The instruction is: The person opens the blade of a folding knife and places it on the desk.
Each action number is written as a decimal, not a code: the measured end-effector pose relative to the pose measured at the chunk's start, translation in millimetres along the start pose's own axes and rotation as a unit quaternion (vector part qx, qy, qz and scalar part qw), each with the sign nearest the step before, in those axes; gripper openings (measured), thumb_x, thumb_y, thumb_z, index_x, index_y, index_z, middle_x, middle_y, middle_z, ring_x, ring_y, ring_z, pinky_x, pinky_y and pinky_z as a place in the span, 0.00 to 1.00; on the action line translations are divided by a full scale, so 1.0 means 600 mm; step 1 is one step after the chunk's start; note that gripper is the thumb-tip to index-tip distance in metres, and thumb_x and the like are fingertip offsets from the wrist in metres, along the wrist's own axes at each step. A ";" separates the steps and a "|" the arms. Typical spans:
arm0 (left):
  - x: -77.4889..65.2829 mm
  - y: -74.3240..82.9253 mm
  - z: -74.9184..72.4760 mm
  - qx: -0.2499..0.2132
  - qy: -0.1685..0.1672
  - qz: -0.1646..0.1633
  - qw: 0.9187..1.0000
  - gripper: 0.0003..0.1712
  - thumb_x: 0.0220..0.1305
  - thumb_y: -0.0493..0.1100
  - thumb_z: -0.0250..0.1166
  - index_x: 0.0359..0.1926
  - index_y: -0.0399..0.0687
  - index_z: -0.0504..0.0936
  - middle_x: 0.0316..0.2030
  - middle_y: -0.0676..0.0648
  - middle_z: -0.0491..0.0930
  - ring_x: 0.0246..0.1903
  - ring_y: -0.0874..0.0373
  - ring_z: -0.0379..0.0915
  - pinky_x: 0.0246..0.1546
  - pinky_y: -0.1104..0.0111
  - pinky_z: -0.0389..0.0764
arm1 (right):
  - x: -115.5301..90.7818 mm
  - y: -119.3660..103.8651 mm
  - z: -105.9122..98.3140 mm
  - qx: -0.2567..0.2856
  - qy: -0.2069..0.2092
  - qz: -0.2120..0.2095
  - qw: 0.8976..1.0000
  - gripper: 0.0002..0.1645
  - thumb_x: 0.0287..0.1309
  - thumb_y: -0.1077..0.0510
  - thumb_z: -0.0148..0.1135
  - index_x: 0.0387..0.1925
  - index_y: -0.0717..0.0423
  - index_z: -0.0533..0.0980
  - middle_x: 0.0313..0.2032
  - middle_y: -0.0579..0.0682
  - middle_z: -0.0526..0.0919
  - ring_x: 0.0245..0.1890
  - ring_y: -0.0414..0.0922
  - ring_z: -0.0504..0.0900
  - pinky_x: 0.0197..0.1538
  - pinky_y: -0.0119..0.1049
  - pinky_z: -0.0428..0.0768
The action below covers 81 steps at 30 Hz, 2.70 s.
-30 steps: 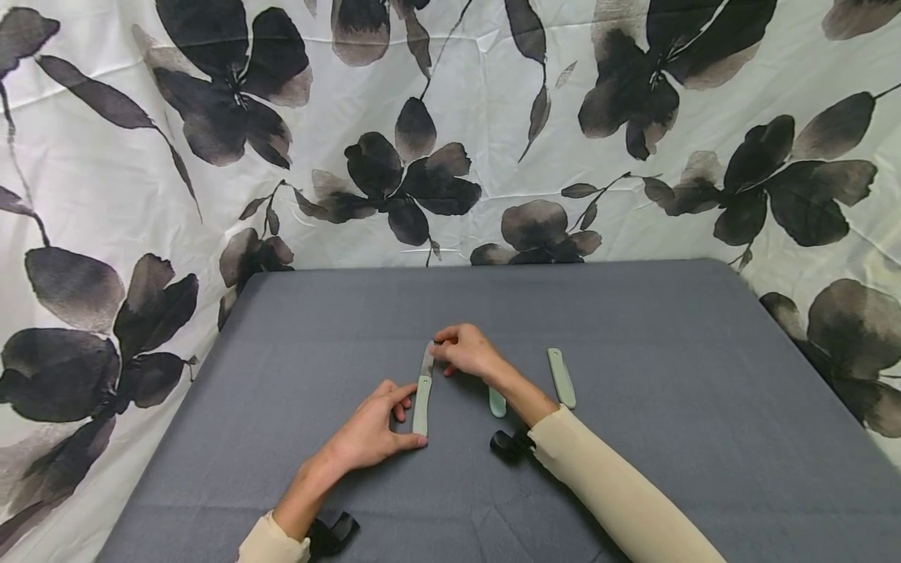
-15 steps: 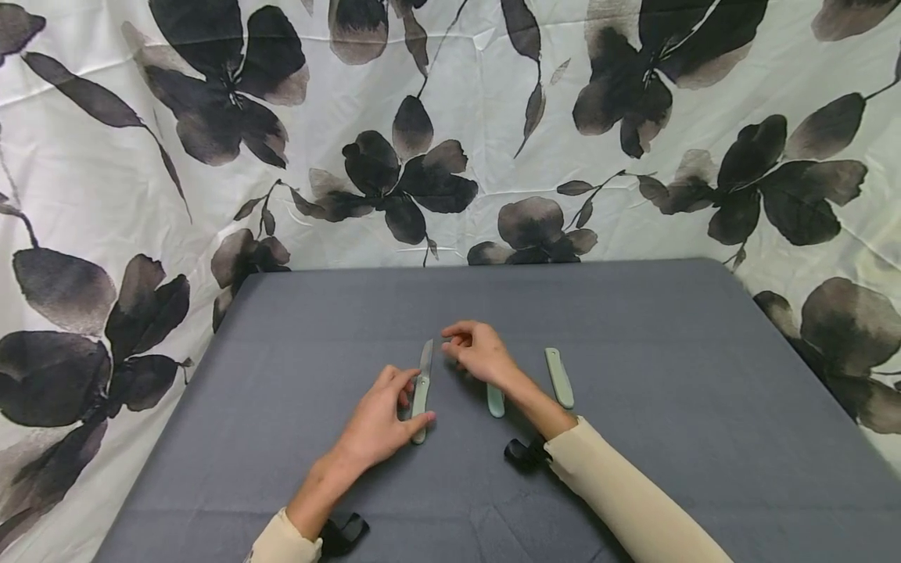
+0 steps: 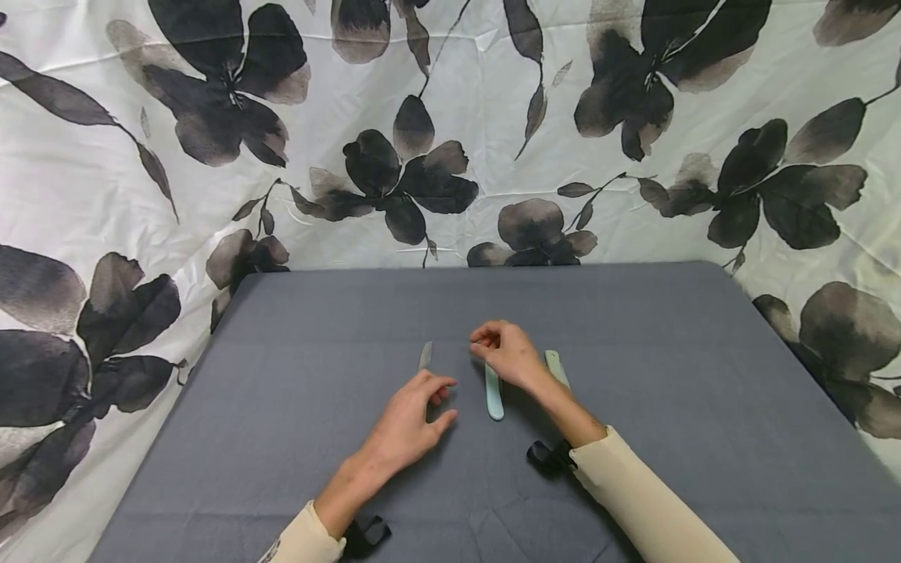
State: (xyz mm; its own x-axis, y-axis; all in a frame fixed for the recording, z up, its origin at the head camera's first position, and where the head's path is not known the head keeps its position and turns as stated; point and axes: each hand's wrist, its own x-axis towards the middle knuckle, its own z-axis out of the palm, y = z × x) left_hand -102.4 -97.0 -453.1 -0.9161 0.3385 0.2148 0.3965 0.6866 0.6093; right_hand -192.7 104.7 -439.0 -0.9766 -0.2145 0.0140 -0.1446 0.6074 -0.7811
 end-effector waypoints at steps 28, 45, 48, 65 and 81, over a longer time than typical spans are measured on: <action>0.026 0.030 0.043 -0.002 -0.079 -0.032 0.996 0.33 0.60 0.42 0.78 0.63 0.36 0.78 0.48 0.46 0.78 0.43 0.57 0.78 0.43 0.68 0.81 | -0.007 0.018 -0.032 -0.084 -0.094 0.065 0.990 0.10 0.64 0.59 0.70 0.43 0.61 0.81 0.33 0.52 0.80 0.28 0.44 0.75 0.32 0.33 0.72; 0.039 0.028 0.044 0.010 -0.088 -0.030 0.996 0.34 0.60 0.40 0.78 0.64 0.35 0.78 0.45 0.46 0.76 0.39 0.57 0.77 0.40 0.69 0.80 | -0.008 0.020 -0.030 -0.102 -0.087 0.061 0.989 0.10 0.63 0.56 0.72 0.36 0.58 0.80 0.32 0.52 0.82 0.29 0.44 0.75 0.32 0.33 0.71; 0.041 0.028 0.044 0.012 -0.085 -0.030 0.996 0.34 0.59 0.41 0.78 0.65 0.36 0.78 0.44 0.46 0.76 0.37 0.58 0.76 0.38 0.70 0.79 | -0.007 0.022 -0.030 -0.100 -0.087 0.057 0.990 0.11 0.63 0.56 0.72 0.36 0.58 0.80 0.32 0.52 0.82 0.29 0.44 0.75 0.32 0.33 0.71; 0.050 0.029 0.043 -0.023 -0.072 -0.036 0.996 0.35 0.65 0.39 0.74 0.71 0.42 0.75 0.43 0.45 0.73 0.37 0.57 0.75 0.37 0.71 0.77 | -0.012 0.032 -0.036 -0.031 -0.058 0.008 0.998 0.08 0.70 0.57 0.65 0.44 0.59 0.80 0.35 0.53 0.80 0.28 0.44 0.75 0.33 0.35 0.74; 0.050 0.028 0.046 -0.089 -0.022 -0.028 0.995 0.35 0.62 0.33 0.74 0.69 0.36 0.74 0.51 0.39 0.79 0.40 0.51 0.82 0.33 0.75 0.77 | -0.026 0.039 -0.033 0.216 -0.112 0.032 0.969 0.23 0.71 0.70 0.53 0.65 0.66 0.70 0.39 0.62 0.80 0.31 0.48 0.85 0.41 0.48 0.90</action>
State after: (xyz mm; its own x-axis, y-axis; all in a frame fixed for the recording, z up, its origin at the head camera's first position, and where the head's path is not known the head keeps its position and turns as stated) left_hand -121.5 -57.9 -457.6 -0.9319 0.3323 0.1455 0.3239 0.5816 0.7462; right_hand -184.2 137.3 -445.5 -0.9152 -0.3772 -0.1417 0.0429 0.2585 -0.9651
